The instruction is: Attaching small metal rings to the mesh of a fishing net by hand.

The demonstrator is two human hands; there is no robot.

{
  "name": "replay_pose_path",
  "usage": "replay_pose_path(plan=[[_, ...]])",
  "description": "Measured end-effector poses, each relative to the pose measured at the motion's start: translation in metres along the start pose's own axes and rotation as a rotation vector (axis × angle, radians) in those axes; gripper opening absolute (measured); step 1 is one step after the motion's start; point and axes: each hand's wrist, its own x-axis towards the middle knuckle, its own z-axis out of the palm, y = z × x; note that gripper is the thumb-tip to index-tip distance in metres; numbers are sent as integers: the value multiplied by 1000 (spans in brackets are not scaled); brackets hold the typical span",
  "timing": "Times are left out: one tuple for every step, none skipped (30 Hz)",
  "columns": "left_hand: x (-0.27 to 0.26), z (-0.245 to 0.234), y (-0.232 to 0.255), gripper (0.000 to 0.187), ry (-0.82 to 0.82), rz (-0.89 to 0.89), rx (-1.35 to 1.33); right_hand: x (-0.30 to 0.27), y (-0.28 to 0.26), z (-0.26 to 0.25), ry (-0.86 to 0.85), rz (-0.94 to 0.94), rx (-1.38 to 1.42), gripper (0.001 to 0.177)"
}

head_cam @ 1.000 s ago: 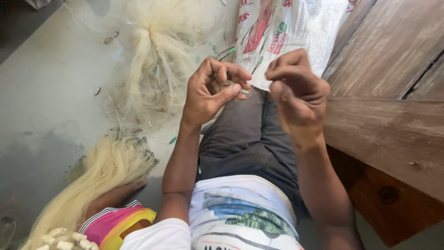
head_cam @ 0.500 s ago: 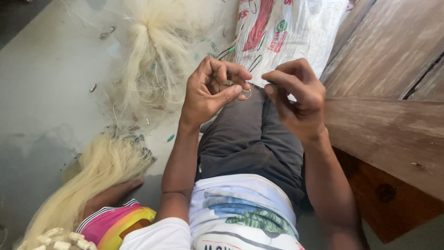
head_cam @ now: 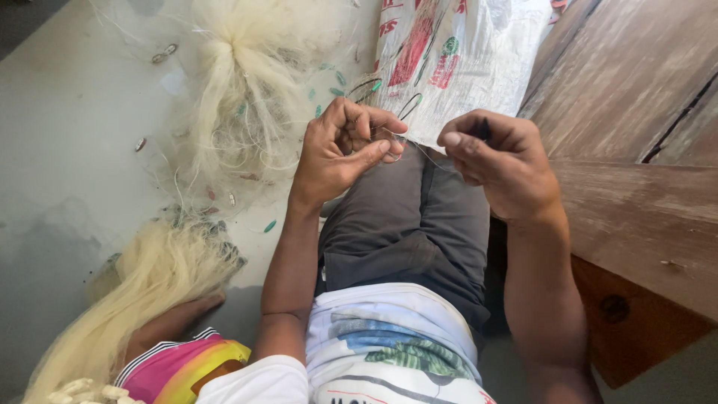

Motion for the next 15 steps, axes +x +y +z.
replay_pose_path(plan=[[0,0,0,18,-1,1,-3,-1,-2,-1,2,0,-3,7],[0,-1,-1,18,-1,5,-8,-2,-4,-3,22,13,-20,8],[0,-1,-1,18,-2,10,-12,-3,-6,-4,42,25,-38,9],[0,-2,-1,18,4,14,-14,-2,-5,-7,37,26,-44,9],[0,-2,-1,18,4,19,-19,-1,-4,-10,-54,-113,-332,9],[-1,-3,-1,18,5,23,-22,1,-3,-13,-147,-252,-619,12],[-1,-3,-1,18,12,26,-23,-1,-7,-10,-153,-251,-621,12],[-1,-3,-2,18,7,20,-18,-3,-12,-7,-196,-169,-648,9],[-1,-4,-2,18,3,15,-12,-5,-17,-4,-238,-86,-674,6],[-1,-4,-3,18,5,16,-14,-6,-14,-7,-240,-86,-676,6],[-1,-4,-3,18,-1,17,-14,-7,-12,-9,-245,-7,-565,4],[-1,-4,-3,18,-7,20,-11,-7,-10,-11,-251,69,-453,4],[-2,-3,1,18,-3,22,-9,-6,-13,-13,-255,68,-454,4],[-2,-1,6,23,17,-33,-3,-6,-15,-15,-263,96,-291,4],[-2,0,10,28,38,-88,3,-6,-17,-17,-269,124,-129,6]])
